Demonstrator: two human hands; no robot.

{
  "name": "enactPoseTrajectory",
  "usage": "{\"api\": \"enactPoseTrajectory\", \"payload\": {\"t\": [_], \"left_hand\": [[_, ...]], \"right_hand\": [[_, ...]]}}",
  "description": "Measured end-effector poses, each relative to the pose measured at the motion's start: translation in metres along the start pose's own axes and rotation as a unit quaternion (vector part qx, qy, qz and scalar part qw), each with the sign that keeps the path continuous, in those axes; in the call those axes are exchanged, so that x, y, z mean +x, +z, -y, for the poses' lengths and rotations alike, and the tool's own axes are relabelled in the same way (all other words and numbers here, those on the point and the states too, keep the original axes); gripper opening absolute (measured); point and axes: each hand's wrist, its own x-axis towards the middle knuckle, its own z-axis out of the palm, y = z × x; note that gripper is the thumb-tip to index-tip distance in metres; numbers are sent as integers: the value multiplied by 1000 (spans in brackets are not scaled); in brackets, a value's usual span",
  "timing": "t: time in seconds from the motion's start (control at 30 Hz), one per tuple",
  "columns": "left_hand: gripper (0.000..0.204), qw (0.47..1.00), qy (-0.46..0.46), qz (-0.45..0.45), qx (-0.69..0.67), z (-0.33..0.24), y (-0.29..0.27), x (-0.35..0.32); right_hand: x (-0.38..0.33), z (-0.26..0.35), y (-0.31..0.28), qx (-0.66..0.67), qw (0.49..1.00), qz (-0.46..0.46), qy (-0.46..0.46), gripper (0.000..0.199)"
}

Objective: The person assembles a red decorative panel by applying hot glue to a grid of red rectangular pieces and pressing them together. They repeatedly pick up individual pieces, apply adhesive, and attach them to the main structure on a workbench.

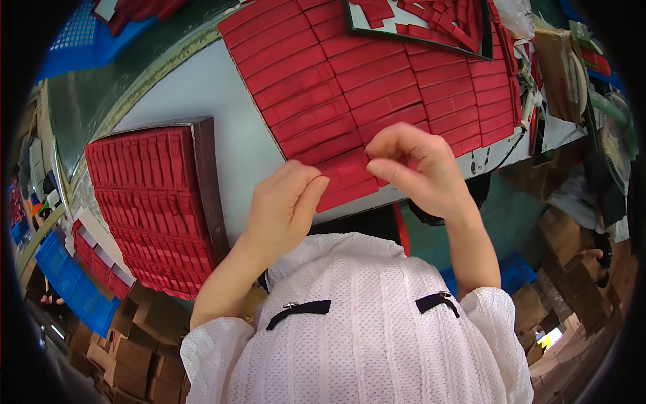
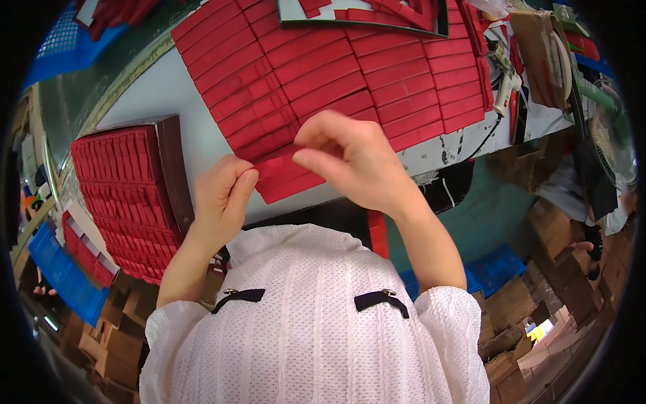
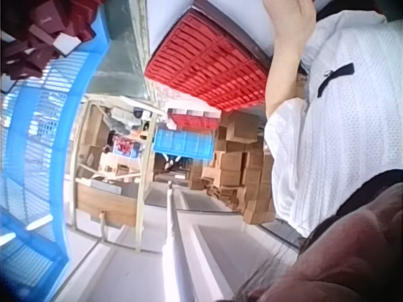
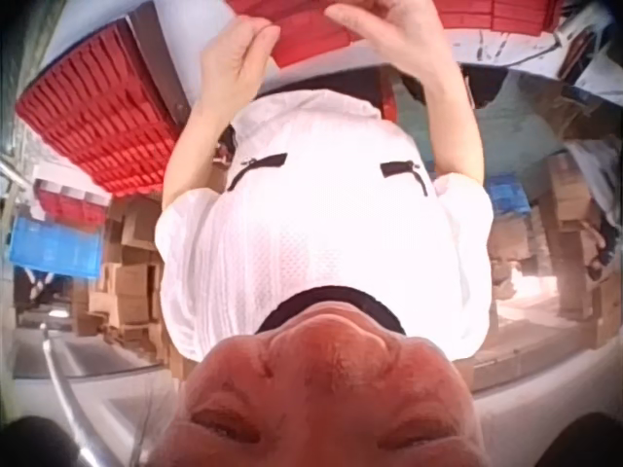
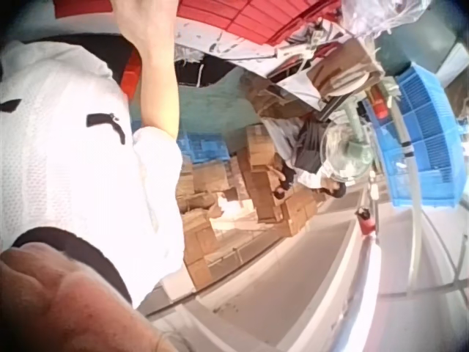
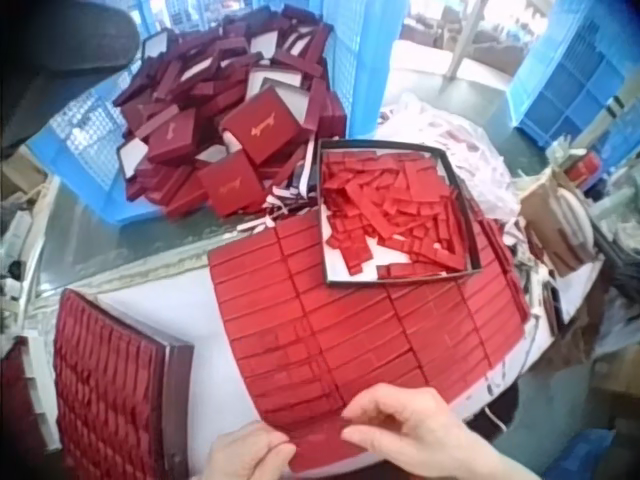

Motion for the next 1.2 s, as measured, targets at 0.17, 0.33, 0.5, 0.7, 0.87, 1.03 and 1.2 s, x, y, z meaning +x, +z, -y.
{"api": "enactPoseTrajectory", "payload": {"t": [0.17, 0.33, 0.5, 0.7, 0.87, 1.03, 1.2], "left_hand": [[9, 996, -65, -58, -24, 18, 15, -25], [10, 995, -57, -76, -1, 26, 22, -21], [11, 995, -48, -85, 21, 26, 24, -21], [9, 995, -30, -89, 43, 24, 24, -19], [9, 991, 20, -107, 75, 26, 26, -24], [12, 989, -1, -133, 66, 31, 33, -27], [17, 987, -61, -141, 54, 27, 33, -23]], "right_hand": [[-5, -29, 2, 120, 975, -186, -21, 9], [-14, -39, 6, 78, 978, -195, -14, 9], [-17, -45, 19, -21, 978, -206, -41, 11], [-9, -38, 36, -327, 911, -218, -126, 27], [-4, -37, 38, -357, 903, -224, -89, 34], [-4, -37, 37, -359, 902, -225, -84, 34], [-4, -37, 39, -360, 903, -222, -80, 34]]}}
